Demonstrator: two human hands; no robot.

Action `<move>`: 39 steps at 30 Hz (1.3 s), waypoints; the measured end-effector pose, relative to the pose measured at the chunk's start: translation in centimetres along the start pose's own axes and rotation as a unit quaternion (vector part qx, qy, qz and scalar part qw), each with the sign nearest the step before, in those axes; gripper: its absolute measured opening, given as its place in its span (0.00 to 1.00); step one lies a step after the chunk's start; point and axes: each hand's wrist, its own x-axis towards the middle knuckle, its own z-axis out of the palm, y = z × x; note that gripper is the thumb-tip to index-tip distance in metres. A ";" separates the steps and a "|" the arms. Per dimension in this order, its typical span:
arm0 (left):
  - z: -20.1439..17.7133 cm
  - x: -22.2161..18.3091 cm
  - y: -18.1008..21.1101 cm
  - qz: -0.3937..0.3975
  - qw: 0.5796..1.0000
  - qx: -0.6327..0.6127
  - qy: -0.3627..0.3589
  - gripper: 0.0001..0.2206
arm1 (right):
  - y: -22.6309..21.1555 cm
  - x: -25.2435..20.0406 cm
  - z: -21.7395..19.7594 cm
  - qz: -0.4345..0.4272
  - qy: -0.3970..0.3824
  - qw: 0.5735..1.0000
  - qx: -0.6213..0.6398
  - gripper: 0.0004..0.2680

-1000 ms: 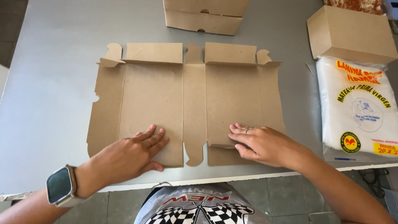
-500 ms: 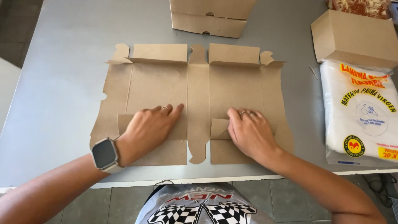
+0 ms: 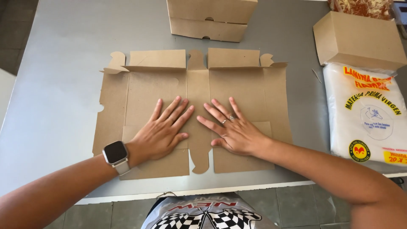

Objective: Assembling cardboard boxes from flat templates by folding and tucking tabs.

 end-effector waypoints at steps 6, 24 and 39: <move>-1.1 -4.4 -3.5 0.028 0.997 0.077 0.003 0.32 | 3.4 -5.2 -1.6 0.025 -0.067 0.992 -0.106 0.32; -4.4 -2.8 0.2 0.211 0.973 0.048 0.083 0.22 | 3.7 -14.9 -8.7 0.300 -0.202 0.932 0.024 0.42; 0.1 0.0 5.8 0.205 0.965 0.162 -0.010 0.54 | 4.5 -16.7 -6.3 0.078 -0.124 0.988 -0.038 0.21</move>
